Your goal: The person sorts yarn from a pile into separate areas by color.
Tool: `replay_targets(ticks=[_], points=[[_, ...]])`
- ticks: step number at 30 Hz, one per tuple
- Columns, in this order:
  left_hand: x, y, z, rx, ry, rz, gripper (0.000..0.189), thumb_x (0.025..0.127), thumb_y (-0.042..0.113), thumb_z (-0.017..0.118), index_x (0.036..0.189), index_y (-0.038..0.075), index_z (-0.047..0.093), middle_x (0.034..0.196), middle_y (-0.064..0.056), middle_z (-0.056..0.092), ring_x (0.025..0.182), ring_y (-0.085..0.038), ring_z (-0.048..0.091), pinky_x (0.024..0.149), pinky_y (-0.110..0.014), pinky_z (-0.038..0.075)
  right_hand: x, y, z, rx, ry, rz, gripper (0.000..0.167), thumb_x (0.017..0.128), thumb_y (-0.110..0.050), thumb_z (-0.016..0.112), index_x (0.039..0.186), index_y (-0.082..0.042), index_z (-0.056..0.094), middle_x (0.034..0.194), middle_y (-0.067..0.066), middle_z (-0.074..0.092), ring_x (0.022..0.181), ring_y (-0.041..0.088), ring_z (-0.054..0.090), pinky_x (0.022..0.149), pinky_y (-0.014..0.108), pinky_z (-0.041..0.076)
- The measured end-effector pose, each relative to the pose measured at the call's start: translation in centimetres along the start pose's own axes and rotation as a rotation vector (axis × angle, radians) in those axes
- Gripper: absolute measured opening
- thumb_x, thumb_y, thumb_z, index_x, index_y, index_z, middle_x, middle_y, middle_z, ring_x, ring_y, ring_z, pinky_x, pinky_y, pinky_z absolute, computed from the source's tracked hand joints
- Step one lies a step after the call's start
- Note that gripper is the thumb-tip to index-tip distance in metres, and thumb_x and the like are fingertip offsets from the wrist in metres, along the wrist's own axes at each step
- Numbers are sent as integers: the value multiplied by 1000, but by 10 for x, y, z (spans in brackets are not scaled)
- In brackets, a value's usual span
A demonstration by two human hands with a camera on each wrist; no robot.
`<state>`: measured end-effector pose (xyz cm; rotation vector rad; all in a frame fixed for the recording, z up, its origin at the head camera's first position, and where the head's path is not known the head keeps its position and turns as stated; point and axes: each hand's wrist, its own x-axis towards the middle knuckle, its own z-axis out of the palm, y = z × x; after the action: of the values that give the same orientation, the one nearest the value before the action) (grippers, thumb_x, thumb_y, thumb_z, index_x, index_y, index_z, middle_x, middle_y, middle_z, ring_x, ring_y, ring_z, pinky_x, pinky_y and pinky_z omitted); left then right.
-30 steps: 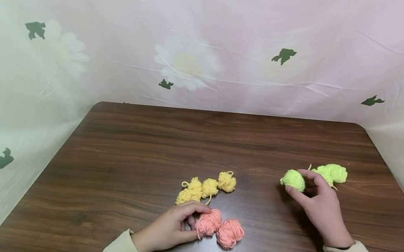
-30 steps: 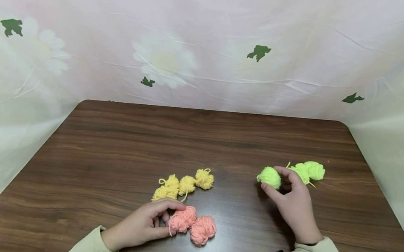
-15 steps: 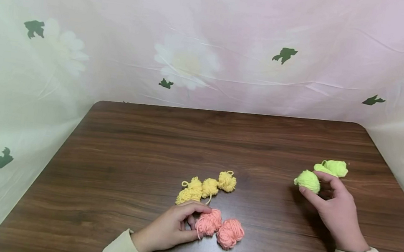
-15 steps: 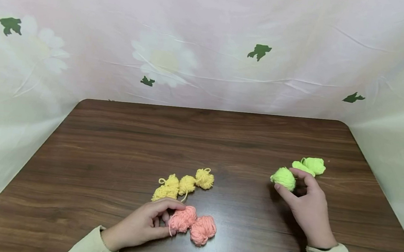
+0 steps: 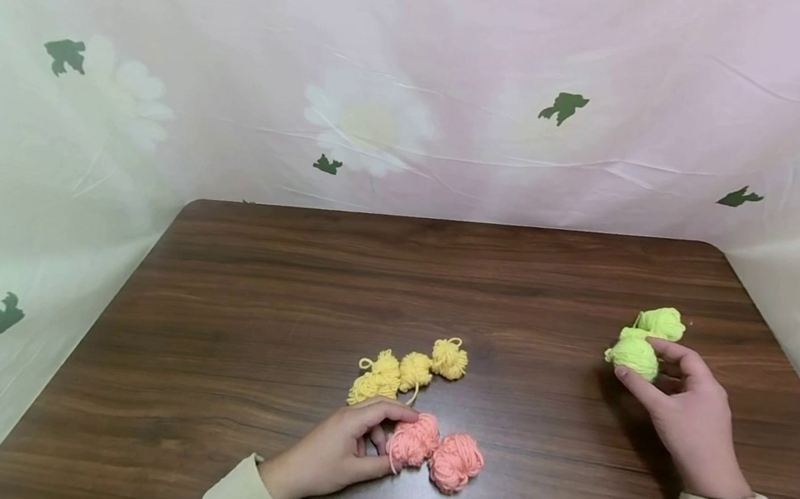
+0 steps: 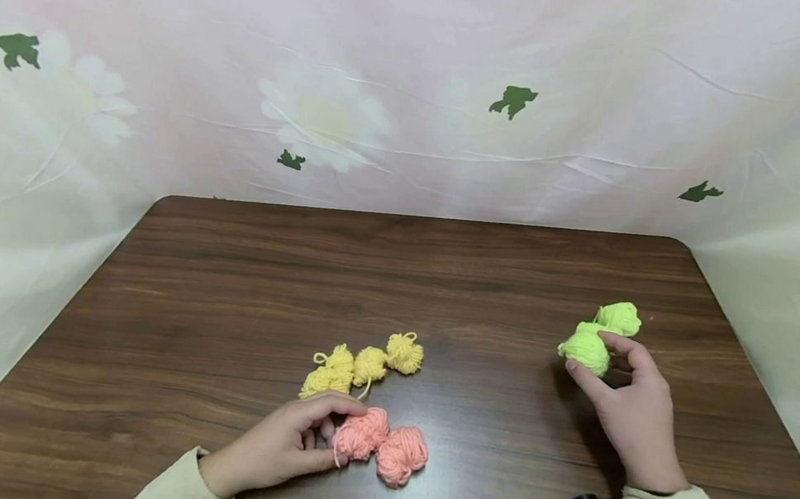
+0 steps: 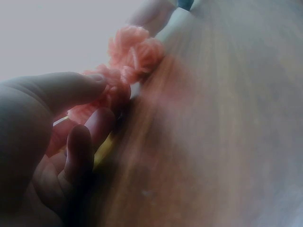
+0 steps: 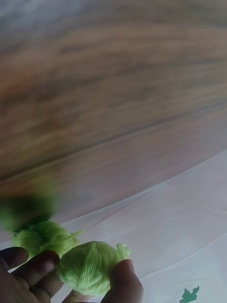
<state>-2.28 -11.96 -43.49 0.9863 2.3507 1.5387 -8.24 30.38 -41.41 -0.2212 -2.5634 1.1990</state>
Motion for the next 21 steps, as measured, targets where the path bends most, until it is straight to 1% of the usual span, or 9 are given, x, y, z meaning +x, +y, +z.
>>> replay_targets(ticks=[5, 13, 17, 21], points=[[0, 0, 0, 7, 1, 0, 46, 90, 13, 76, 133, 16, 59, 125, -2, 64, 78, -5, 59, 60, -19, 52, 3, 5, -6, -13, 7, 22, 58, 84, -28, 82, 132, -5, 58, 95, -25, 53, 77, -10, 53, 64, 7, 42], [0, 1, 0, -1, 1, 2, 46, 90, 13, 76, 133, 16, 60, 126, -3, 64, 78, -2, 58, 60, -19, 52, 6, 10, -12, 32, 40, 71, 57, 85, -25, 82, 134, -9, 58, 97, -24, 54, 81, -7, 53, 64, 6, 43], [0, 1, -1, -2, 1, 5, 46, 90, 12, 76, 133, 15, 60, 127, -3, 63, 79, -2, 57, 60, -19, 52, 8, 12, -15, 45, 48, 94, 54, 85, -27, 82, 133, -15, 60, 99, -24, 54, 84, -6, 52, 64, 6, 43], [0, 1, -1, -5, -2, -4, 46, 90, 12, 76, 133, 15, 60, 127, -3, 63, 78, -4, 58, 60, -19, 52, 9, 14, -18, 69, 65, 117, 50, 84, -26, 83, 129, -23, 62, 99, -25, 55, 84, -8, 53, 64, 5, 43]])
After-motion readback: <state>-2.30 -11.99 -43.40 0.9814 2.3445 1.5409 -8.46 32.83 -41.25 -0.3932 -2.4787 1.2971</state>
